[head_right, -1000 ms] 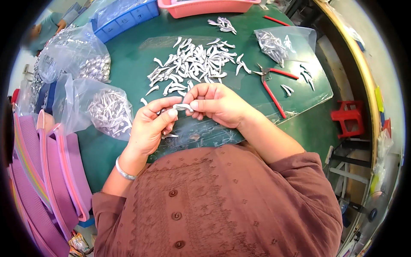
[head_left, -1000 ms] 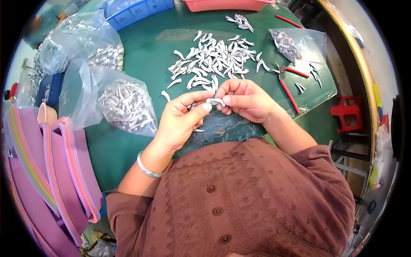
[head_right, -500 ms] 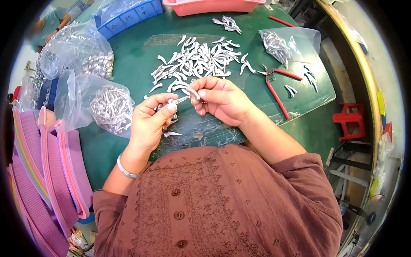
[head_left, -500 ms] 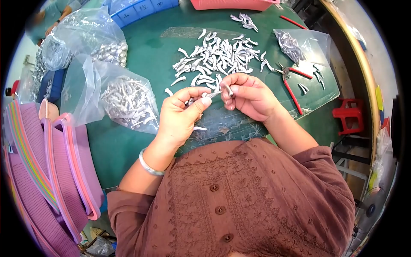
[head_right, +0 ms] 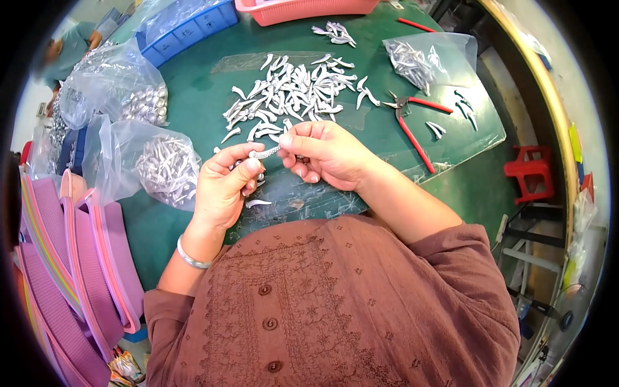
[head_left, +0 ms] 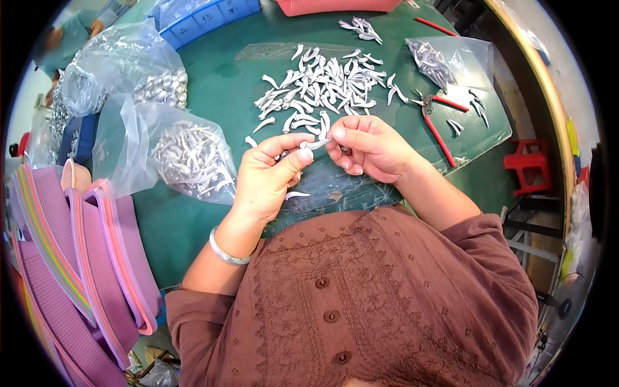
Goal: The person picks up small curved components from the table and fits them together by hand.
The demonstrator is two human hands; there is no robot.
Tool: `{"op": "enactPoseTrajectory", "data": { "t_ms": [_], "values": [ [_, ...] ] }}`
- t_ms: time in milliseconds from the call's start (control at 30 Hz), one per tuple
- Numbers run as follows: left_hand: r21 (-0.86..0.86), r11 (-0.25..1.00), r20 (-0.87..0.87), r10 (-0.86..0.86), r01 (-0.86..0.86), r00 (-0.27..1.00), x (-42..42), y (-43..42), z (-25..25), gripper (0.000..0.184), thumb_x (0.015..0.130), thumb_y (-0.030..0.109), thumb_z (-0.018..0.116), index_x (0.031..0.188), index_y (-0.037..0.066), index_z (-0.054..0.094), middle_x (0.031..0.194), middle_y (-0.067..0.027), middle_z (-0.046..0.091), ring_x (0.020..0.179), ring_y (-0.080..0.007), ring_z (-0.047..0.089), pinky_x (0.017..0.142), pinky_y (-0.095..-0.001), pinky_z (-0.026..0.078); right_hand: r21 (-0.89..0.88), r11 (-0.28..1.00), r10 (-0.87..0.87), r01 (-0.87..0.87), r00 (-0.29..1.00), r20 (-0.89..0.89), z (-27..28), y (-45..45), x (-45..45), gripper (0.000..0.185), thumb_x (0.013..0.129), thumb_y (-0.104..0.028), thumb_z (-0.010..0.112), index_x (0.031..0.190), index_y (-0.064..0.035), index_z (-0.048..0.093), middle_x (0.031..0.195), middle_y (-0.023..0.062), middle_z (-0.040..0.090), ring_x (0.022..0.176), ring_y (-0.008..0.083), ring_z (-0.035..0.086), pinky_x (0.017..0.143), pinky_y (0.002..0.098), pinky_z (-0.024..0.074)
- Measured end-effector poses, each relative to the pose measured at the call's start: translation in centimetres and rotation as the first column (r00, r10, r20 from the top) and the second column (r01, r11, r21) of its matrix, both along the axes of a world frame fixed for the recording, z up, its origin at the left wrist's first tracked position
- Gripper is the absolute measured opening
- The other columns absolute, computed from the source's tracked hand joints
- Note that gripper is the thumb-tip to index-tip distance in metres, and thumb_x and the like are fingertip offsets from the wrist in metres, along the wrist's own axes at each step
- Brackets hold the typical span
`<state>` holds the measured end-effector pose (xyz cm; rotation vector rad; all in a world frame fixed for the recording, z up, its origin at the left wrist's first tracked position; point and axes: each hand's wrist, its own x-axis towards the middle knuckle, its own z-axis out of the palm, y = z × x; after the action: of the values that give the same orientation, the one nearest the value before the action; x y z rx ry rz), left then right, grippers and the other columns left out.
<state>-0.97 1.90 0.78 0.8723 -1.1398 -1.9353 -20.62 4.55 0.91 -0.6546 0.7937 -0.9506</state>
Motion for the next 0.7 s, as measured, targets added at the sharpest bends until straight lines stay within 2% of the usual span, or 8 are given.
{"op": "enactPoseTrajectory", "data": {
  "t_ms": [133, 233, 333, 700],
  "values": [
    [-0.164, 0.986, 0.092, 0.028, -0.012, 0.995, -0.10, 0.26, 0.12, 0.027, 0.077, 0.003, 0.063, 0.104, 0.002, 0.059, 0.073, 0.0002, 0.058, 0.055, -0.0019, 0.045, 0.047, -0.0138, 0.035, -0.059, 0.998, -0.030, 0.023, 0.993, -0.111, 0.02, 0.09, 0.42, 0.013, 0.083, -0.015, 0.059, 0.081, -0.0020, 0.056, 0.068, 0.0028, 0.054, 0.052, 0.0063, 0.046, 0.043, 0.0168, 0.0344],
    [-0.121, 0.992, 0.083, 0.034, -0.024, 0.996, -0.23, 0.31, 0.38, 0.026, 0.076, 0.004, 0.064, 0.102, 0.003, 0.060, 0.075, 0.0031, 0.054, 0.059, -0.0021, 0.045, 0.052, -0.0150, 0.037, -0.131, 0.987, -0.113, 0.097, 0.987, -0.114, -0.19, 0.31, 0.74, 0.012, 0.082, -0.013, 0.059, 0.081, -0.0014, 0.055, 0.068, 0.0025, 0.053, 0.053, 0.0058, 0.046, 0.043, 0.0171, 0.0338],
    [-0.134, 0.991, 0.080, 0.043, -0.032, 0.996, -0.34, 0.28, 0.11, 0.028, 0.076, 0.002, 0.062, 0.104, 0.001, 0.058, 0.074, 0.0009, 0.057, 0.055, -0.0020, 0.046, 0.048, -0.0138, 0.035, -0.120, 0.986, -0.133, 0.118, 0.982, -0.134, -0.09, 0.37, 0.87, 0.012, 0.082, -0.012, 0.059, 0.081, -0.0010, 0.055, 0.068, 0.0024, 0.053, 0.053, 0.0055, 0.045, 0.042, 0.0172, 0.0332],
    [-0.096, 0.995, 0.077, 0.043, -0.036, 0.996, -0.37, 0.39, 0.35, 0.027, 0.078, 0.001, 0.061, 0.104, 0.001, 0.057, 0.076, -0.0022, 0.059, 0.055, -0.0026, 0.045, 0.047, -0.0145, 0.034, -0.065, 0.989, -0.139, 0.131, 0.981, -0.132, 0.05, 0.39, 0.86, 0.012, 0.080, -0.013, 0.060, 0.080, -0.0014, 0.057, 0.065, 0.0010, 0.054, 0.050, 0.0044, 0.045, 0.041, 0.0159, 0.0331]
  ]
}}
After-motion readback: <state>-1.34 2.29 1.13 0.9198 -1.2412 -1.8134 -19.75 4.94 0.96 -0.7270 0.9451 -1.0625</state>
